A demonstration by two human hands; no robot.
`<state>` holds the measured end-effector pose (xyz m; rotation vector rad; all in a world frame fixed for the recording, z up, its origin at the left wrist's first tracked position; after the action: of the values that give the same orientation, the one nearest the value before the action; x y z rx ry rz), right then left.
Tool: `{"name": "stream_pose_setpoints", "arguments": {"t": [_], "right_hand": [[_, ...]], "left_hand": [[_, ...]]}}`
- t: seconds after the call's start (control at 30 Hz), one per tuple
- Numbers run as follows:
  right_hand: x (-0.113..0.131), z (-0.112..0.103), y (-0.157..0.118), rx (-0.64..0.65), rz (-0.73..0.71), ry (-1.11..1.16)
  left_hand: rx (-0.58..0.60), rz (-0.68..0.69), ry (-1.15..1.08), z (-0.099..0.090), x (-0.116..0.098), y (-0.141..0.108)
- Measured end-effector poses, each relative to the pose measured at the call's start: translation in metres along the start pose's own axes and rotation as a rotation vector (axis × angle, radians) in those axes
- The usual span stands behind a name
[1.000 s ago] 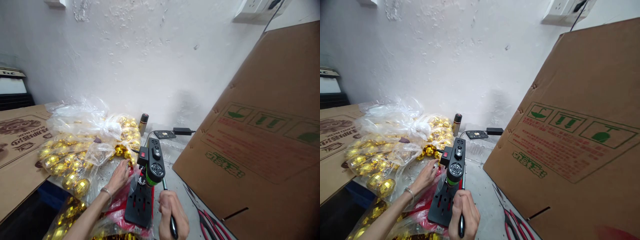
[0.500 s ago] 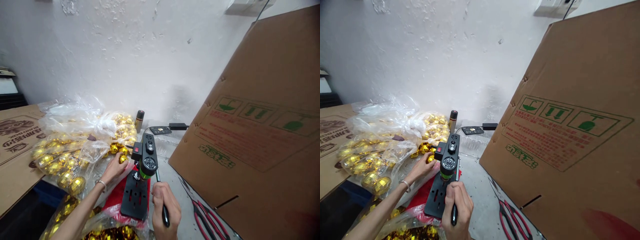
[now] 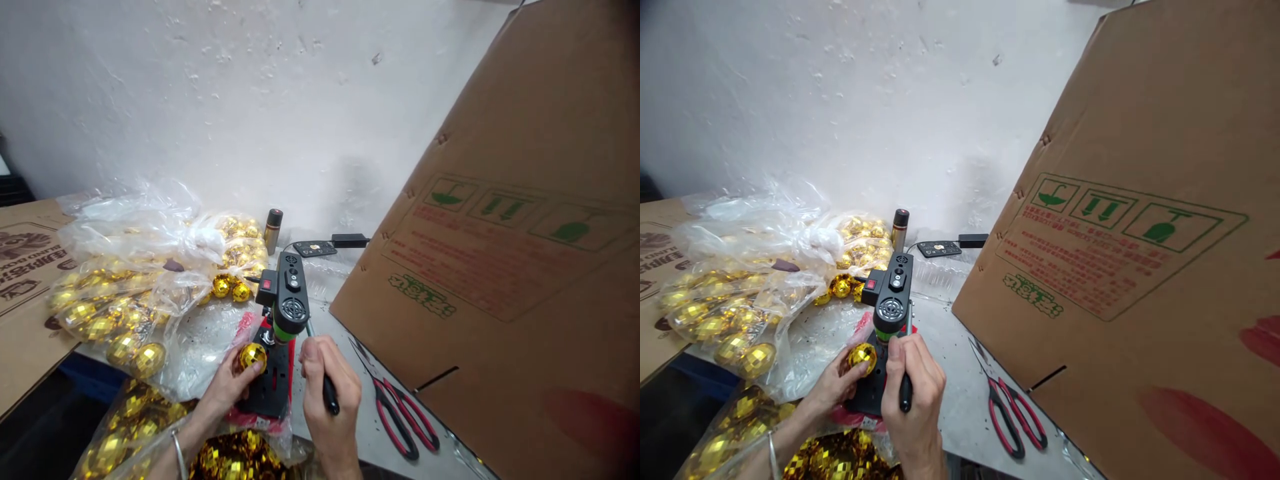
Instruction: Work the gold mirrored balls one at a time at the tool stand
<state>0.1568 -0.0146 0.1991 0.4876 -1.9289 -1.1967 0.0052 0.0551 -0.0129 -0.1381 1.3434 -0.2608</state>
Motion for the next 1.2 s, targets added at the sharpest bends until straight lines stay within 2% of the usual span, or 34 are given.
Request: {"name": "stream_pose_setpoints", "arguments": {"t": [0.13, 0.3, 0.43, 0.57, 0.67, 0.8, 0.93, 1.07, 1.2], "right_hand": [[0.001, -0.001, -0.001, 0.012, 0.007, 0.001], [0.002, -0.001, -0.002, 0.016, 0.018, 0.008], [0.002, -0.001, -0.003, 0.014, 0.02, 0.01], [0.001, -0.001, -0.004, 0.03, 0.027, 0.02], [-0.001, -0.001, -0.005, 0.032, 0.044, 0.028], [0.0, -0.001, -0.007, 0.027, 0.041, 0.03], [0.001, -0.002, -0.009, 0.035, 0.016, 0.016], [0.0, -0.003, -0.011, 0.047, 0.018, 0.008], [-0.002, -0.002, -0.016, 0.045, 0.008, 0.008]], "left_hand": [[-0.015, 0.157, 0.337, 0.004, 0.0, 0.001], [0.04, 0.393, 0.57, 0.013, -0.013, -0.004], [0.111, 0.405, 0.658, 0.017, -0.007, -0.005], [0.079, 0.311, 0.853, 0.012, -0.007, -0.008], [0.082, 0.306, 0.945, 0.013, -0.016, -0.011], [0.095, 0.346, 0.995, 0.025, -0.03, -0.01], [0.139, 0.419, 0.992, 0.039, -0.034, -0.003], [0.09, 0.494, 0.895, 0.037, -0.029, 0.004], [0.092, 0.475, 0.886, 0.033, -0.022, 0.006]]}}
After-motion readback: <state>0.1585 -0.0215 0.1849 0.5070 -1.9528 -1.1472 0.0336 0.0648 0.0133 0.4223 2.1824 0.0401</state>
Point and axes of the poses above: each hand's wrist, its own y-axis towards the middle knuckle, its own z-axis out of the palm, x = y × z, the point moved 6 cm from there along y, towards the middle knuckle, and after that the axes turned 2 degrees about -x, right-handed, at the moved point
